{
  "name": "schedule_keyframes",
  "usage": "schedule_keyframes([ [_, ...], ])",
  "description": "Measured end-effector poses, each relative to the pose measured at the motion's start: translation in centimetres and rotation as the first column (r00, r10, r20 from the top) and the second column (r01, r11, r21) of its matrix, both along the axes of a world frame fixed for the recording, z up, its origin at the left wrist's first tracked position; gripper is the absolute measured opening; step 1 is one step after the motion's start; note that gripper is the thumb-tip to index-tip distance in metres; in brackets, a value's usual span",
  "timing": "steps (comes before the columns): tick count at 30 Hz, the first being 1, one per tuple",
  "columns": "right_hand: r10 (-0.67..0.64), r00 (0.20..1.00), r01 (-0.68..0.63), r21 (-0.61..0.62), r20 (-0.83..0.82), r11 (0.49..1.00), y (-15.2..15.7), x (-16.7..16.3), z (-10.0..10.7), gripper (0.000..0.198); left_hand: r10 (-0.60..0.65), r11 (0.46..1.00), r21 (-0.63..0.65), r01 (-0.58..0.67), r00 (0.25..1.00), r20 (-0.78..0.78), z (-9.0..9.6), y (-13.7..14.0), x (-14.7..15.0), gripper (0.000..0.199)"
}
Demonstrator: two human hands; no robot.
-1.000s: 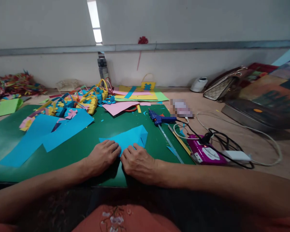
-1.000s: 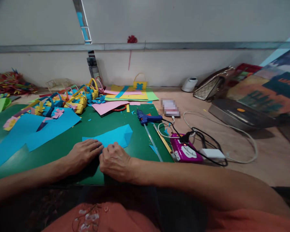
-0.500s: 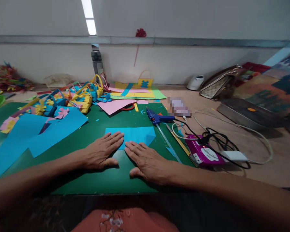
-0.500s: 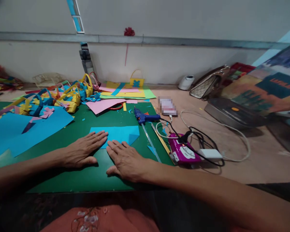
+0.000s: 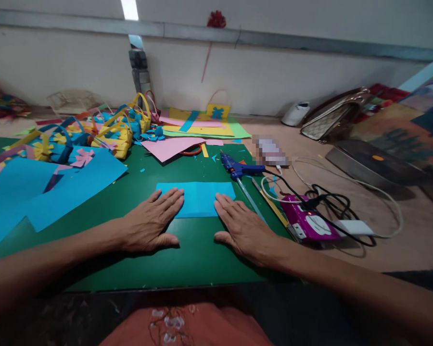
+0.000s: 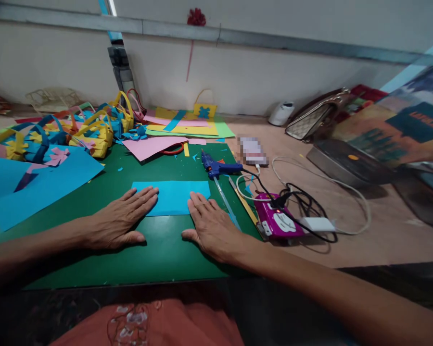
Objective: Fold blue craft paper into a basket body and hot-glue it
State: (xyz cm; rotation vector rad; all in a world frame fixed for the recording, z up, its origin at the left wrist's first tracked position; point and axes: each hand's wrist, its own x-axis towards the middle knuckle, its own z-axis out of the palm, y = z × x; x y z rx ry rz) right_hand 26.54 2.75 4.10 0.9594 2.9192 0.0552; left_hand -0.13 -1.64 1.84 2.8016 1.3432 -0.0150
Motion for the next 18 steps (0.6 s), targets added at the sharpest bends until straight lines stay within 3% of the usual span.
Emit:
schedule_keyframes([
  [14,-0.023,0.999,0.024,-0.033,0.022,0.999,0.1,-0.2,-0.4,0.068,0.207,0.977,0.075,-0.201,0.976,-0.074,0.0,-1.4,-1.4,0.091],
  [18,-0.018,1.0,0.018,-0.019,0.015,1.0,0.0,-0.2,-0.4,0.068,0.096,0.995,0.044,-0.094,0.994,-0.054,0.5,-1.5,-0.1,0.084],
])
